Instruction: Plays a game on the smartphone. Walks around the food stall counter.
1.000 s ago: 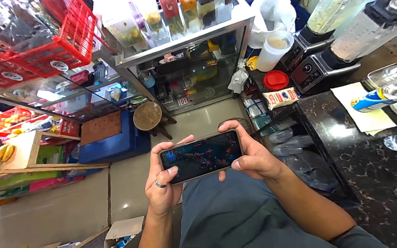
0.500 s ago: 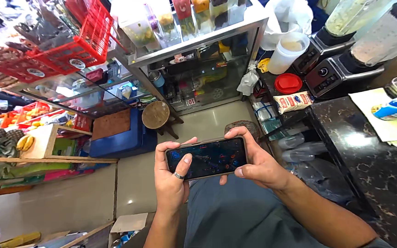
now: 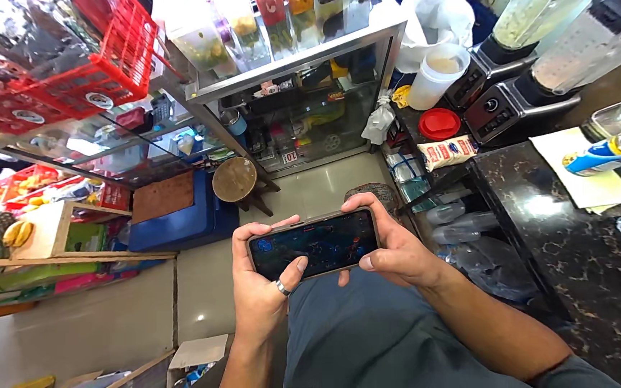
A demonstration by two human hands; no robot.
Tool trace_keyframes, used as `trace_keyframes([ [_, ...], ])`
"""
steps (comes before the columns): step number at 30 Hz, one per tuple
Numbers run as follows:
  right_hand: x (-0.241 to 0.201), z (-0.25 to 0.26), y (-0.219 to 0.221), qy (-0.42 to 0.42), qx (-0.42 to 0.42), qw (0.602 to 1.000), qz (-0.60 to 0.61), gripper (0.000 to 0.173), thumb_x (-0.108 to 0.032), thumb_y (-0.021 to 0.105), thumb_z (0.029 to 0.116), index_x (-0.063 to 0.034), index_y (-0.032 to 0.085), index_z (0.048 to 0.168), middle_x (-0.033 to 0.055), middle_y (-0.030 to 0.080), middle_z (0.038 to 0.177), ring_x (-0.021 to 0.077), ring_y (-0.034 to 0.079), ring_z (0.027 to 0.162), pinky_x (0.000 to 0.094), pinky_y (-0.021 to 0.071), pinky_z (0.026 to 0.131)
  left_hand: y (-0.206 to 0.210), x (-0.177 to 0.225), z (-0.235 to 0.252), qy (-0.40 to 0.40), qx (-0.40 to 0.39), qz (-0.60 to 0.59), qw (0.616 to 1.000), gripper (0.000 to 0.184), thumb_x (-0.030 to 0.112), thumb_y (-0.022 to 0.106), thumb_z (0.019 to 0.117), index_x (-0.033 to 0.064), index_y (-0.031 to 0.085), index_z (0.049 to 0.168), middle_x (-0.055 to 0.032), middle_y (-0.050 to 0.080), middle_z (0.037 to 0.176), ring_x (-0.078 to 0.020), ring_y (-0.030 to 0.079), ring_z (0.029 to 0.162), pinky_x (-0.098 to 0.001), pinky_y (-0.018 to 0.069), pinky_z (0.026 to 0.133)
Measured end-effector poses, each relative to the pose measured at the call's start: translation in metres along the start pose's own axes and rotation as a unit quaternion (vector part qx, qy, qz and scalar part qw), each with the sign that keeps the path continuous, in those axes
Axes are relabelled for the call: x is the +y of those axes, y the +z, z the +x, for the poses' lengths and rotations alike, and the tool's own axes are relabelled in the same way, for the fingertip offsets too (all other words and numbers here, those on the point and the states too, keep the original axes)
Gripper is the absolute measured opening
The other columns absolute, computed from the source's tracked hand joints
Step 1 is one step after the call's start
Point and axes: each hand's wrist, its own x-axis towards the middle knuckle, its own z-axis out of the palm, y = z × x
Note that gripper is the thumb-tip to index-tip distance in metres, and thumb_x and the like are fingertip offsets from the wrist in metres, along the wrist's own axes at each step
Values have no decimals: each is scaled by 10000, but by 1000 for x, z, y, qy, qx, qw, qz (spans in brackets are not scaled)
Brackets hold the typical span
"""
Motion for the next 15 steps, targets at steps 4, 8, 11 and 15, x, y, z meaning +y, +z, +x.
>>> trace_keyframes([
  [4,-1,-3,0,5,5,1000,-12,665,93,551,869,-255,388,1412,124,586,1323,288,695,1056,427,642,764,4,2,-2,-6,4,2,1000,668,61,864,738,125,453,1261,-197,671,1240,-317,680,1156,-418,611,913],
  [8,-2,-2,0,12,18,999,-34,676,139,531,863,-248,377,1396,127,589,1307,284,706,1024,419,649,743,1,0,-1,-6,-15,-29,999,649,87,853,777,138,449,1283,-198,655,1270,-323,670,1173,-431,605,924],
  [11,-2,-1,0,14,25,999,-26,677,134,548,862,-245,378,1396,127,590,1306,289,705,1040,433,650,750,-7,0,2,-23,-67,-107,992,554,106,753,856,173,468,1326,-210,611,1356,-351,631,1230,-471,568,971],
  [15,-4,-1,-5,7,7,1000,-13,691,113,554,869,-247,361,1426,131,576,1340,303,687,1093,445,647,771,-14,-1,6,-30,-126,-157,979,549,86,672,878,185,466,1378,-226,552,1430,-391,565,1305,-515,517,1031],
])
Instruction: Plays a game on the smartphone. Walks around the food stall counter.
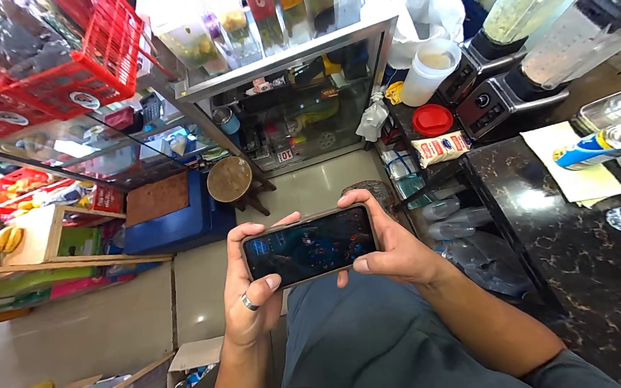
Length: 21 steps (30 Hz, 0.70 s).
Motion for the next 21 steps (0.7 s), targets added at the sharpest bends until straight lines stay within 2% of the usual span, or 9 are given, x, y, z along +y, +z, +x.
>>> trace_keyframes([
  [4,1,-1,3,-17,-13,1000,-11,682,94,577,887,-248,357,1435,99,563,1369,293,689,1091,457,653,745,0,1,-1,-3,-26,12,1000,576,127,695,903,210,466,1425,-224,536,1468,-403,549,1329,-524,502,1056],
  [7,-3,3,4,-26,-22,999,-22,705,103,558,871,-259,350,1439,99,566,1365,298,693,1068,462,646,731,4,-2,2,4,1,24,1000,529,90,696,903,226,514,1381,-205,588,1423,-378,580,1310,-493,524,1041],
  [10,-5,3,4,-18,-34,999,-17,712,94,549,881,-255,313,1456,122,563,1365,321,685,1087,473,640,750,3,-3,2,7,18,15,1000,449,82,645,928,213,546,1345,-217,603,1398,-386,582,1307,-498,523,1036],
  [14,-8,6,4,-25,-32,999,-17,703,62,595,885,-261,332,1451,109,566,1375,315,680,1110,467,641,757,0,1,7,9,-2,9,1000,438,112,613,932,203,564,1358,-213,591,1414,-381,580,1307,-505,519,1036],
  [17,-3,3,9,-10,-14,1000,-18,696,-13,666,884,-251,343,1452,91,569,1379,301,685,1097,462,646,755,-1,4,-1,-2,-7,7,1000,456,101,585,935,188,540,1381,-210,572,1434,-376,575,1308,-497,520,1032],
  [21,2,6,5,-9,-16,1000,-2,660,1,638,902,-247,351,1442,108,575,1375,308,685,1105,452,647,751,-7,2,-1,-1,-14,-20,1000,447,92,574,952,168,513,1389,-238,552,1445,-400,546,1336,-512,498,1057],
])
